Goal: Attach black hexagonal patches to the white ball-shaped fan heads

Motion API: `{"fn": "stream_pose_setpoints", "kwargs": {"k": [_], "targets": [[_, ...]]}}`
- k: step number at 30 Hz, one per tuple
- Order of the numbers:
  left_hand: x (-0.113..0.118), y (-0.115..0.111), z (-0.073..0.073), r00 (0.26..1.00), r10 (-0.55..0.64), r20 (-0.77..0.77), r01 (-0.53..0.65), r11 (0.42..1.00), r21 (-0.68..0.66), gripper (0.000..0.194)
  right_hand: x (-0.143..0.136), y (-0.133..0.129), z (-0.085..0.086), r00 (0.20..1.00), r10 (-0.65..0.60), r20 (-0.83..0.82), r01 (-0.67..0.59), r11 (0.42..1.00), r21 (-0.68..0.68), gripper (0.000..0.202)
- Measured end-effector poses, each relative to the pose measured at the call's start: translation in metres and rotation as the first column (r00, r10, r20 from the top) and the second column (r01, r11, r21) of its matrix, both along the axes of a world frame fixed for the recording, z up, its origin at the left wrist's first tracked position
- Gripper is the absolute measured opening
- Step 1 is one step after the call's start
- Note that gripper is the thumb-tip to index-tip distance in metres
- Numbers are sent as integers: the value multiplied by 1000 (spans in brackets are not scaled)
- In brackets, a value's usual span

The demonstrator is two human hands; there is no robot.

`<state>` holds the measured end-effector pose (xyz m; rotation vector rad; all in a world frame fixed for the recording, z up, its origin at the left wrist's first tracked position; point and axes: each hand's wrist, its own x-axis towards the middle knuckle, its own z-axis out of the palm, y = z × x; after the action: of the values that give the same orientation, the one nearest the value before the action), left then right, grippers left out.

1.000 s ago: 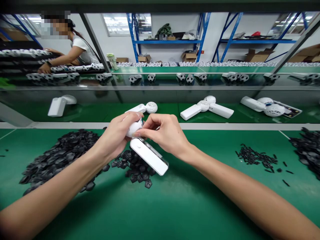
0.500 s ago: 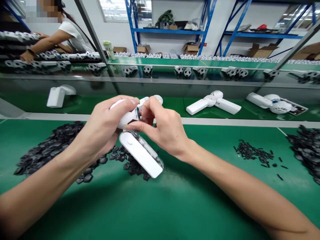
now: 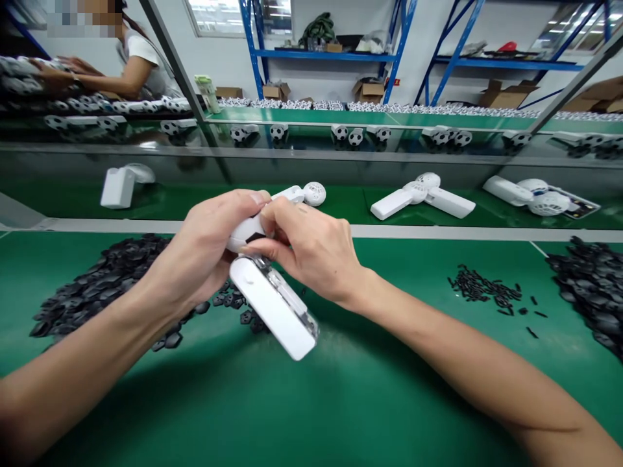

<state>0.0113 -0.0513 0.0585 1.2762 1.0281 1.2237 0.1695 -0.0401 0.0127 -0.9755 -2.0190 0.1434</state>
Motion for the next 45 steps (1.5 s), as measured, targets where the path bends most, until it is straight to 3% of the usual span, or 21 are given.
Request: {"fn": "stream_pose_setpoints", "kwargs": {"k": [3, 6, 8, 10, 13, 17, 22, 28, 31, 36, 38, 41, 43, 45], "targets": [[-2, 3, 10, 999, 41, -22, -38, 990, 138, 20, 3, 8, 2, 989, 25, -148, -24, 1000, 4, 39], [-18, 22, 16, 981, 194, -17, -175, 919, 353, 21, 12, 21, 6, 967, -14, -255, -17, 993, -116, 32], [-36, 41, 14, 941, 338, -12, -297, 843, 449, 22, 16, 28, 3, 991, -4, -135, -33, 963, -269, 27], [-53, 59, 9, 876, 479, -62, -373, 753, 542, 19, 14, 32, -4, 993, 107, 57, -75, 911, -406, 17], [-67, 74, -3, 769, 603, -215, -357, 682, 638, 17, -1, 32, -19, 921, 288, 264, -152, 886, -438, 9], [-68, 81, -17, 716, 595, -365, -265, 715, 647, 11, -24, 34, -29, 800, 320, 508, -148, 925, -349, 18], [-64, 84, -26, 781, 523, -342, -249, 762, 597, 8, -41, 38, -23, 639, 282, 716, -131, 957, -260, 18], [-59, 81, -25, 816, 478, -325, -226, 782, 582, 12, -53, 39, -17, 487, 261, 833, -232, 959, -165, 28], [-59, 81, -23, 818, 475, -325, -242, 795, 556, 16, -60, 37, -15, 471, 283, 836, -240, 953, -188, 30], [-66, 85, -16, 821, 466, -330, -260, 820, 510, 21, -65, 37, -11, 530, 261, 807, -189, 964, -188, 26], [-70, 86, -14, 879, 357, -317, -229, 898, 374, 26, -56, 40, -6, 606, 239, 759, -148, 971, -188, 22], [-73, 85, -14, 939, 136, -314, -90, 984, 156, 39, -33, 42, 5, 877, 222, 427, -134, 964, -228, 15], [-70, 82, -17, 941, 119, -316, -60, 980, 192, 41, -17, 40, 12, 972, 230, 49, -208, 939, -273, 12], [-64, 77, -22, 940, 200, -277, -99, 936, 339, 41, -8, 37, 18, 933, 239, -268, -321, 891, -322, 11]]}}
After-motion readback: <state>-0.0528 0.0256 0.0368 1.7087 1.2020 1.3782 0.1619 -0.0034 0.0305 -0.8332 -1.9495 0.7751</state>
